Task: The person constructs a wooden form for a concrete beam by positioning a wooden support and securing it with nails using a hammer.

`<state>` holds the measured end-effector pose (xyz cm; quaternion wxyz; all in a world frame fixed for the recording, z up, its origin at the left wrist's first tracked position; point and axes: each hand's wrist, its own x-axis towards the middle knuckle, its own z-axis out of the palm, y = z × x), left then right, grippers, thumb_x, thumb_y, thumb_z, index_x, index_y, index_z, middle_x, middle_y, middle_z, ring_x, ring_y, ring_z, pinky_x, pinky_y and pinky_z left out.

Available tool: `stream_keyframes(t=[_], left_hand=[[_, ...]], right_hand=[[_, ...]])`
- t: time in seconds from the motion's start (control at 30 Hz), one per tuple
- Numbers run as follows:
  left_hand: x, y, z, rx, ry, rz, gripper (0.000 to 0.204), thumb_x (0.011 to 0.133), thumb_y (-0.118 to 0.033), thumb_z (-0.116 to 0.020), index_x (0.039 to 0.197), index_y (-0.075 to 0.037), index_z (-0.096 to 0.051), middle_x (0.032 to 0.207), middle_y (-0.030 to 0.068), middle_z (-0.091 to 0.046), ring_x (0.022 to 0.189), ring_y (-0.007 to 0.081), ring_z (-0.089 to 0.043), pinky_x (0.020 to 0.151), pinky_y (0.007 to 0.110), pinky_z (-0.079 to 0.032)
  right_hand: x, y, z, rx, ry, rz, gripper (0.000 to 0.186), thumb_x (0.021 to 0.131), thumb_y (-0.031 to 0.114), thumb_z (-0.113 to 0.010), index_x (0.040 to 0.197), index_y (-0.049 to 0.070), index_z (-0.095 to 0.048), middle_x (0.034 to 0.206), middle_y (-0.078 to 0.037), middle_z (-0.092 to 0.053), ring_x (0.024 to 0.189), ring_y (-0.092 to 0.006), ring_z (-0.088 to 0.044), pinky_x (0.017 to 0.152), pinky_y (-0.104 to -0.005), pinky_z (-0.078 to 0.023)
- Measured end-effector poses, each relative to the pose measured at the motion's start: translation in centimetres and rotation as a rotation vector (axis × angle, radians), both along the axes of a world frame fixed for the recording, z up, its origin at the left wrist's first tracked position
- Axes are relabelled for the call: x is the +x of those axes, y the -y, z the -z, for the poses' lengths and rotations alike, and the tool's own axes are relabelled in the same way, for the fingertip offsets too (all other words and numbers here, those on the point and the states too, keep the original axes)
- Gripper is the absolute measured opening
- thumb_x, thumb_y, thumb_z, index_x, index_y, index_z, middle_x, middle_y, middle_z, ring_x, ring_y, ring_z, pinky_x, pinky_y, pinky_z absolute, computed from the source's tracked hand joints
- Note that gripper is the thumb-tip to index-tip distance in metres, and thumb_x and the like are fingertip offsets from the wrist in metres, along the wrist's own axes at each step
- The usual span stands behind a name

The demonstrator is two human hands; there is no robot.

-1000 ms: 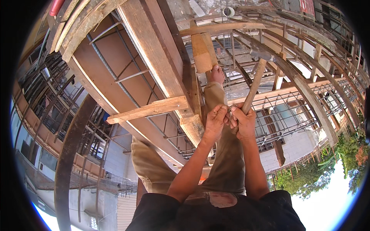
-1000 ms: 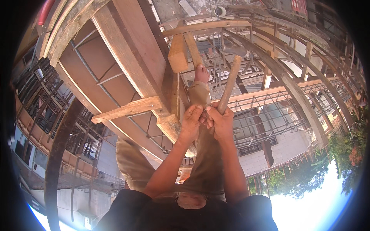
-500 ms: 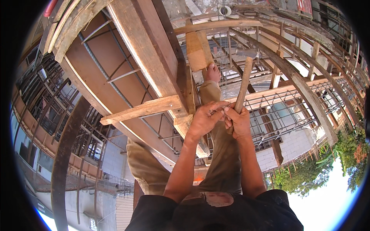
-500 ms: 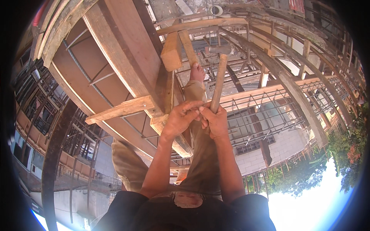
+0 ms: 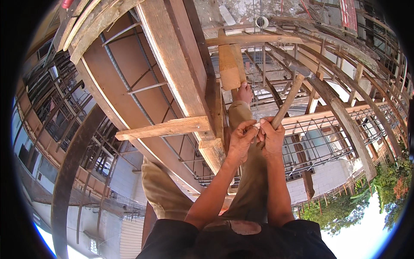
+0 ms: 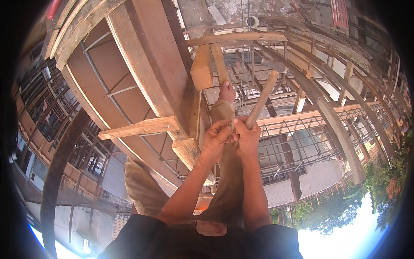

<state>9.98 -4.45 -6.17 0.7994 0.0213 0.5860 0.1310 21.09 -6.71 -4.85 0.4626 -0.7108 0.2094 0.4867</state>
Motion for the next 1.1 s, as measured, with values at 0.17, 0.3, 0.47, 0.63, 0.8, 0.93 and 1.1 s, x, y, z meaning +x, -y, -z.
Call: stream_keyframes(t=[0.17,0.3,0.47,0.63,0.8,0.93,1.1], left_hand=[[1.3,1.0,1.4,-0.082,0.039,-0.124,0.014,0.103,-0.017,-0.065,0.105,-0.003,-0.070,0.076,-0.0015,-0.061,0.071,0.0079,-0.054,0.066,0.024,-0.042],[2.0,0.6,2.1,-0.129,-0.001,-0.293,0.019,0.103,-0.020,-0.066,0.108,-0.002,-0.071,0.078,-0.0019,-0.063,0.065,0.0050,-0.053,0.060,0.021,-0.041],[3.0,0.1,4.9,-0.204,-0.100,-0.318,0.016,0.105,-0.024,-0.063,0.109,-0.008,-0.064,0.085,-0.0005,-0.065,0.063,0.0056,-0.050,0.060,0.022,-0.042],[3.3,-1.4,11.7,-0.135,-0.196,-0.719,0.005,0.105,-0.016,-0.057,0.109,-0.012,-0.055,0.091,0.0038,-0.065,0.058,0.0098,-0.044,0.062,0.029,-0.046],[3.7,-4.6,16.9,-0.019,0.003,-0.918,0.012,0.106,-0.018,-0.054,0.106,-0.009,-0.061,0.093,0.0056,-0.067,0.060,0.0149,-0.051,0.071,0.034,-0.054],[1.8,-5.8,21.4,-0.149,0.060,-1.149,0.029,0.108,-0.035,-0.051,0.108,-0.009,-0.064,0.101,0.0070,-0.070,0.086,0.0291,-0.068,0.090,0.050,-0.058],[2.7,-3.0,23.6,0.163,-0.178,-0.810,0.038,0.107,-0.046,-0.049,0.108,-0.012,-0.064,0.109,0.0076,-0.072,0.110,0.0346,-0.069,0.098,0.056,-0.055]], right_hand=[[-1.1,-0.5,1.4,0.029,0.010,0.032,0.010,0.094,0.005,-0.072,0.094,0.002,-0.063,0.062,0.000,-0.054,0.045,-0.0093,-0.047,0.042,-0.0273,-0.041],[-1.8,-1.0,2.7,0.021,0.033,0.084,0.010,0.094,0.006,-0.071,0.093,0.003,-0.061,0.064,0.000,-0.052,0.046,-0.0096,-0.046,0.042,-0.0268,-0.038],[-0.7,-1.7,3.7,-0.066,0.044,-0.044,0.014,0.094,0.007,-0.070,0.101,0.004,-0.058,0.068,0.000,-0.051,0.048,-0.0085,-0.045,0.043,-0.0255,-0.037],[1.4,-0.9,1.7,-0.051,0.105,-0.234,0.032,0.100,0.022,-0.063,0.125,0.008,-0.048,0.078,0.000,-0.053,0.053,-0.0075,-0.047,0.043,-0.0245,-0.038],[4.5,0.2,-4.3,-0.311,-0.075,-0.476,0.050,0.100,0.013,-0.060,0.146,0.007,-0.042,0.077,0.000,-0.052,0.060,-0.0088,-0.051,0.054,-0.0272,-0.045],[4.6,1.4,-7.0,-0.310,0.123,-1.076,0.057,0.094,0.012,-0.062,0.148,0.006,-0.045,0.082,-0.012,-0.061,0.062,-0.0192,-0.058,0.059,-0.0366,-0.047],[4.3,0.5,-8.5,-0.280,0.064,-1.250,0.059,0.094,0.013,-0.062,0.150,0.006,-0.045,0.106,-0.029,-0.069,0.092,-0.0430,-0.071,0.078,-0.0450,-0.054]])
